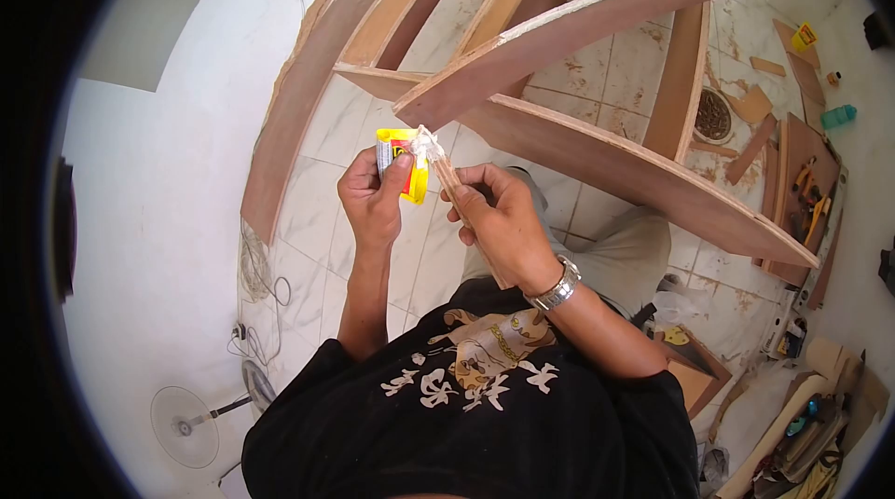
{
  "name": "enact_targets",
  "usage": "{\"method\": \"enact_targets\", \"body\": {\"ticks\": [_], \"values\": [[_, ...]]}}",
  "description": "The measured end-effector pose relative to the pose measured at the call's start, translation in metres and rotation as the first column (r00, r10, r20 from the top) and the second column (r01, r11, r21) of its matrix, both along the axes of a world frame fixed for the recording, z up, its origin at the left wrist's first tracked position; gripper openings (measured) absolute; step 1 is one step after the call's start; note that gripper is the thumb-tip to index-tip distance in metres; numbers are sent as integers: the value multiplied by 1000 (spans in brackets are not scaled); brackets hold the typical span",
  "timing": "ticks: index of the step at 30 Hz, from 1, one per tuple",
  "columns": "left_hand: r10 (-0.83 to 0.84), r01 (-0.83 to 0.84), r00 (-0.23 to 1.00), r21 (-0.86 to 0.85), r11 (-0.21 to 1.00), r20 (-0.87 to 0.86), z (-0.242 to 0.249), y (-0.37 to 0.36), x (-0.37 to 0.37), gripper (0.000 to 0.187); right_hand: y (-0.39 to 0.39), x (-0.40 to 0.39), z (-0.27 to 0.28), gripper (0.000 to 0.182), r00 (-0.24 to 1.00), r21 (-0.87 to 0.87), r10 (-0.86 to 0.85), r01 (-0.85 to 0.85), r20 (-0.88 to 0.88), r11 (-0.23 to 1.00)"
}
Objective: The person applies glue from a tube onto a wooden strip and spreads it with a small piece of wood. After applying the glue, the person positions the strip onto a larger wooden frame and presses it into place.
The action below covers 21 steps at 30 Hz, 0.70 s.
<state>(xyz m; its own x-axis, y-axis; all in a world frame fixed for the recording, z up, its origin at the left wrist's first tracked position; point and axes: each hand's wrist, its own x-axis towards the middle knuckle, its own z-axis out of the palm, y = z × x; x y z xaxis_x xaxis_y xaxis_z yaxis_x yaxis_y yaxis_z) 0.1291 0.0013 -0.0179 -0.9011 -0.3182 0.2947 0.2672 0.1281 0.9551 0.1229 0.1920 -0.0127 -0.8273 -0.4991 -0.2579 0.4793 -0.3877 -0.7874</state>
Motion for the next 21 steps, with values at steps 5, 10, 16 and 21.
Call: {"method": "enact_targets", "body": {"ticks": [5, 10, 16, 21], "values": [[91, -83, 995, -202, 976, 29, 1, 3, -1, 14, 6, -6, 1, 18, 992, -44, 45, -40, 115, 998], [170, -158, 985, -393, 906, -5, 3, -1, 3, 14, 9, -8, -9, 16, 959, -248, 121, -56, 255, 967], [146, -157, 986, 179, 971, 76, -52, -29, -2, 18, 13, -59, 7, 16, 894, 289, -194, 326, -403, 900], [23, -8, 1000, 605, 796, -18, -64, -28, -26, 24, 1, -119, -18, 19, 475, 418, 50, 712, -878, 564]]}}
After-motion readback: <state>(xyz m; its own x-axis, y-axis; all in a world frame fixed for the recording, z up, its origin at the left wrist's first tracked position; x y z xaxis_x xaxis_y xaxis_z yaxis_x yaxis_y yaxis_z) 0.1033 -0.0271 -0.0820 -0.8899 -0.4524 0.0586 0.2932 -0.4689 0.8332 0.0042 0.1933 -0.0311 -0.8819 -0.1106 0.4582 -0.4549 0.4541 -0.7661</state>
